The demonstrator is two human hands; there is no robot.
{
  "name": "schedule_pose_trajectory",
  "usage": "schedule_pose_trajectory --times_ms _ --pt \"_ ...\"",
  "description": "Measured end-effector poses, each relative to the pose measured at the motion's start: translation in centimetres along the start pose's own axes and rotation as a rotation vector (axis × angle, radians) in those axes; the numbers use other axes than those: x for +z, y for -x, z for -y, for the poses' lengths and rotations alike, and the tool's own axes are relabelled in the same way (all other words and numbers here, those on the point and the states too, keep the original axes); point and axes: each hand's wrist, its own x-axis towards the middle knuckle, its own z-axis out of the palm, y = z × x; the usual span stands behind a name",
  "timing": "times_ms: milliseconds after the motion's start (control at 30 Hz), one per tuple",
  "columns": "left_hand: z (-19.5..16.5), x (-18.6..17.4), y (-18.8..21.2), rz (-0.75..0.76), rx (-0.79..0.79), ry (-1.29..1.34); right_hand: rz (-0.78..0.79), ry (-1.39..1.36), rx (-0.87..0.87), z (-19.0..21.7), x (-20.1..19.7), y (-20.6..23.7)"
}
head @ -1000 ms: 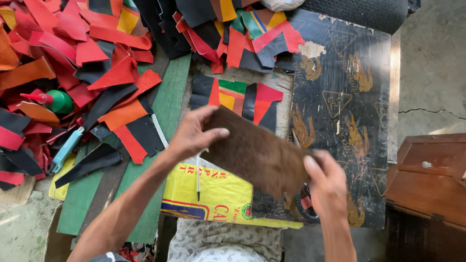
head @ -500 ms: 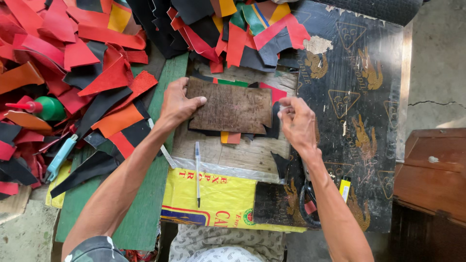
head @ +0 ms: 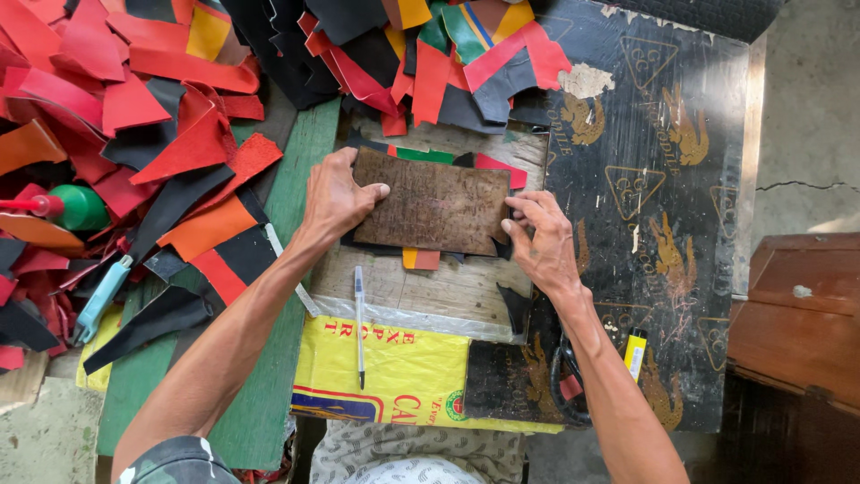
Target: The person arranges colored leather scraps on a wooden template board, aligning pieces edge to edge. They pick up a black leather piece, trim it with scissors, then reposition pieces and trace along edges with a marker pen.
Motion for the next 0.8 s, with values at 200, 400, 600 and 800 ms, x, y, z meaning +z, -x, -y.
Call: schedule_pose_trajectory --times_ms 200,400,600,800 --pt "-0.3 0.4 0.0 -0.042 0.001 -0.012 0.019 0.001 0.011 0.6 0.0 -0.1" --pt "-0.7 -0.7 0.1 0.015 0.000 -0.081 0.088 0.163 -0.057 0.4 0.9 0.3" --pt "-0.6 -1.6 0.3 0.047 0.037 -0.248 0.129 0.237 -0.111 -0.1 0.8 0.6" --pt "-0.8 -1.3 -0.6 0.162 -0.075 -0.337 0.220 0.205 -0.082 0.2 -0.4 0.8"
